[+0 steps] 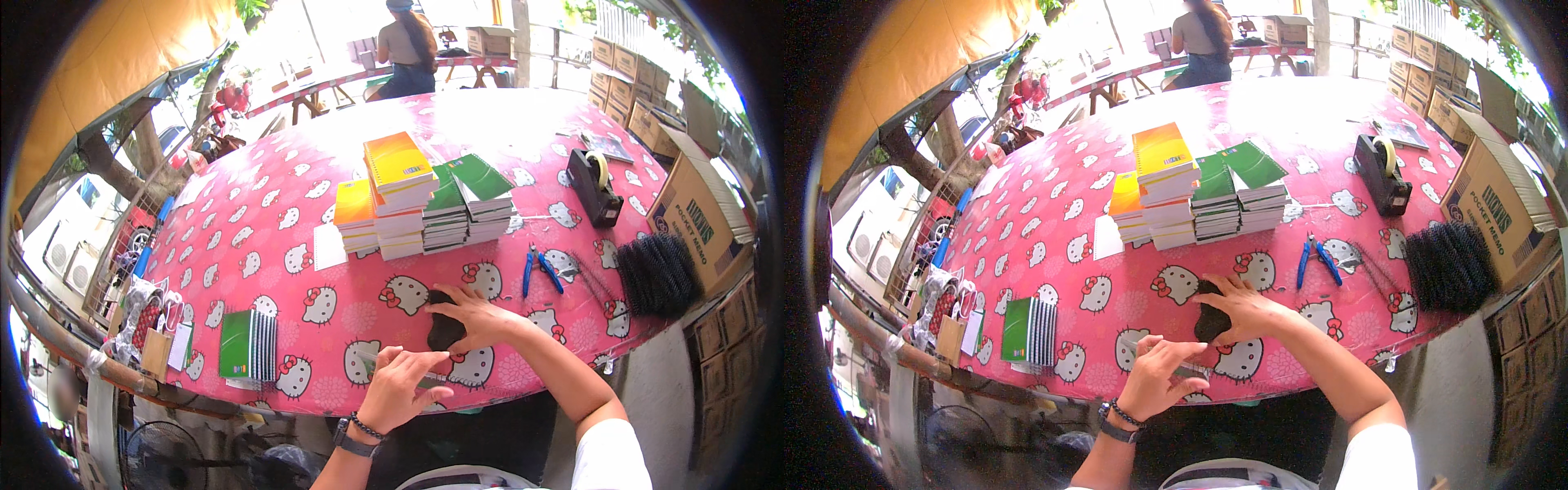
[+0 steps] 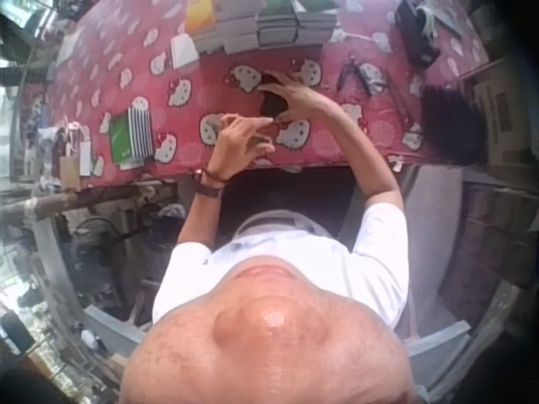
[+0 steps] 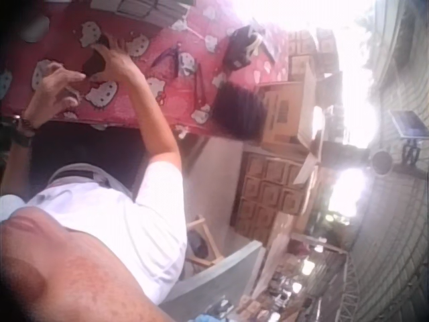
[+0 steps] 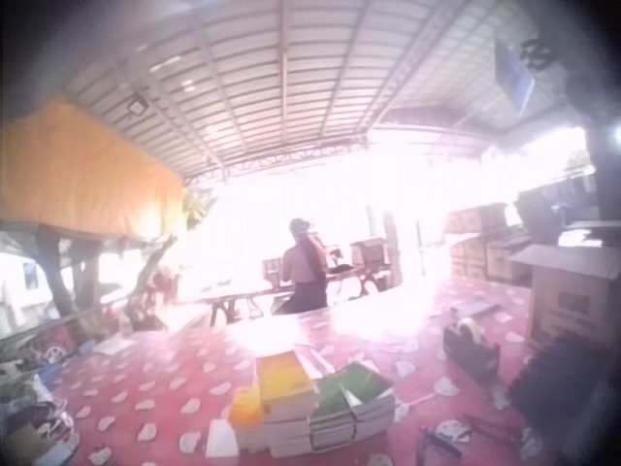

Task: The person assembles notebooks by hand, aligning pages and covers, inserting a plastic spiral binding through the pre-punched holes, and then trimming the excess coil with pliers.

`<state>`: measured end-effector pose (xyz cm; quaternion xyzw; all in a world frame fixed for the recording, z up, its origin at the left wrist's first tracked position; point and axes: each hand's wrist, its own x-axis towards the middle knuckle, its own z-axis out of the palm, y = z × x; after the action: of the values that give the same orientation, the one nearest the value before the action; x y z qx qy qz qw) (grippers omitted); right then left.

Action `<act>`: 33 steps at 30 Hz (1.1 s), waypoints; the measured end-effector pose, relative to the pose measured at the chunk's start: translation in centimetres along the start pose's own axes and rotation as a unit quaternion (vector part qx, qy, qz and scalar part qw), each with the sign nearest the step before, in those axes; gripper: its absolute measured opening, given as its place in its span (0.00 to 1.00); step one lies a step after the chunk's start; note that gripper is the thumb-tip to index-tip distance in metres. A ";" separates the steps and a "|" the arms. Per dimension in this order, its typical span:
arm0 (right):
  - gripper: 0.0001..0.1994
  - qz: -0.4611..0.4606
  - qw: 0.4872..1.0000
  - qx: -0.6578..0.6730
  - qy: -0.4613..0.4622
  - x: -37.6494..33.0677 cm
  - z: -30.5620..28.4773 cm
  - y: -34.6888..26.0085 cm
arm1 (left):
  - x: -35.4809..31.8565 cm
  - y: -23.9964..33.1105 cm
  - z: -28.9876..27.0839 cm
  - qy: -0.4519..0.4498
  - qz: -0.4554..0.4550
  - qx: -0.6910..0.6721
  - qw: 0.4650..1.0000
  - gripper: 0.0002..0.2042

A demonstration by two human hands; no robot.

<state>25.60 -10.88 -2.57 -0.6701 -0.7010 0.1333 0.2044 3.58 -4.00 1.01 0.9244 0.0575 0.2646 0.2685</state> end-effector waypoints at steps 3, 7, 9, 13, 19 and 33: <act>0.37 0.028 0.999 0.030 0.004 -0.9 -0.5 -0.2 | -0.4 -0.5 -0.3 -0.027 -0.007 -0.010 1.000 0.08; 0.35 0.019 0.994 0.095 0.056 -1.8 -0.2 0.0 | -0.9 -1.3 -0.3 -0.054 -0.002 0.057 0.997 0.10; 0.33 0.033 0.982 0.174 0.064 -2.3 -0.2 0.0 | -0.4 -0.6 -0.6 -0.033 -0.007 0.033 0.999 0.09; 0.32 0.051 0.921 0.382 0.053 -2.8 -0.1 -0.3 | -0.9 -1.4 -0.5 -0.059 -0.004 0.024 0.998 0.09; 0.38 0.033 0.851 0.523 0.008 -4.4 1.2 -0.4 | -1.5 -1.9 -1.1 0.005 -0.019 0.093 0.996 0.10; 0.28 0.111 0.925 0.364 -0.018 -4.1 0.0 -4.2 | -2.0 -1.9 0.3 0.075 -0.028 0.103 0.991 0.11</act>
<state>21.95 -15.23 -1.09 -0.6209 -0.5286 0.4129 0.4057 2.13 -2.99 -1.13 0.9229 0.1302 0.3181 0.1739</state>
